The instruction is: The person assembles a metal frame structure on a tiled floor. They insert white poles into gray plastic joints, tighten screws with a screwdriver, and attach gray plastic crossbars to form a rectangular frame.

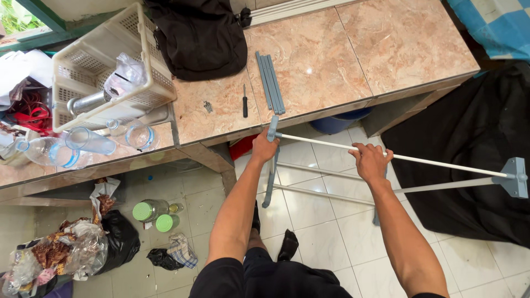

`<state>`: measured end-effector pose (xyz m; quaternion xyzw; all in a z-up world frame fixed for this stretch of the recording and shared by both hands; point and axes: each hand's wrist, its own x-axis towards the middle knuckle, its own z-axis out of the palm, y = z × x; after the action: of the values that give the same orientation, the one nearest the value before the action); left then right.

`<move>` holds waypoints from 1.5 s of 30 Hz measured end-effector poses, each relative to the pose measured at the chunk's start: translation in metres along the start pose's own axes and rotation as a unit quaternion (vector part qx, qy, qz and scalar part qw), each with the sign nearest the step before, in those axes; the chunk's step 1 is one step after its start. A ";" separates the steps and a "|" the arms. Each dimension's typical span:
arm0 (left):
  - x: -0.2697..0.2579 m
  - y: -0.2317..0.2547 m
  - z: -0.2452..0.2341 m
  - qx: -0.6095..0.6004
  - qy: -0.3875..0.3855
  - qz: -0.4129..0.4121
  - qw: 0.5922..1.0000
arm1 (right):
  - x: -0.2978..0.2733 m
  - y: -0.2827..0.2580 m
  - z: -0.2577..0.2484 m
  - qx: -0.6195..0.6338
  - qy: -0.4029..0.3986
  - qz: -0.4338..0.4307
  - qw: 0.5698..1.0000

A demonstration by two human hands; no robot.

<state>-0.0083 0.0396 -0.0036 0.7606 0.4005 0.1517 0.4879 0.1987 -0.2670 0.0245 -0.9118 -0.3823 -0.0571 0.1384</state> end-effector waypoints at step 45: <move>0.019 -0.121 -0.178 -0.028 0.228 -0.016 0.973 | 0.101 -0.372 0.063 0.254 -0.050 -0.245 0.934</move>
<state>-0.1627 0.1890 -0.0266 0.6857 0.5091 0.3238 0.4071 0.0044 0.0695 0.0628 -0.7261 -0.6022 0.0555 0.3273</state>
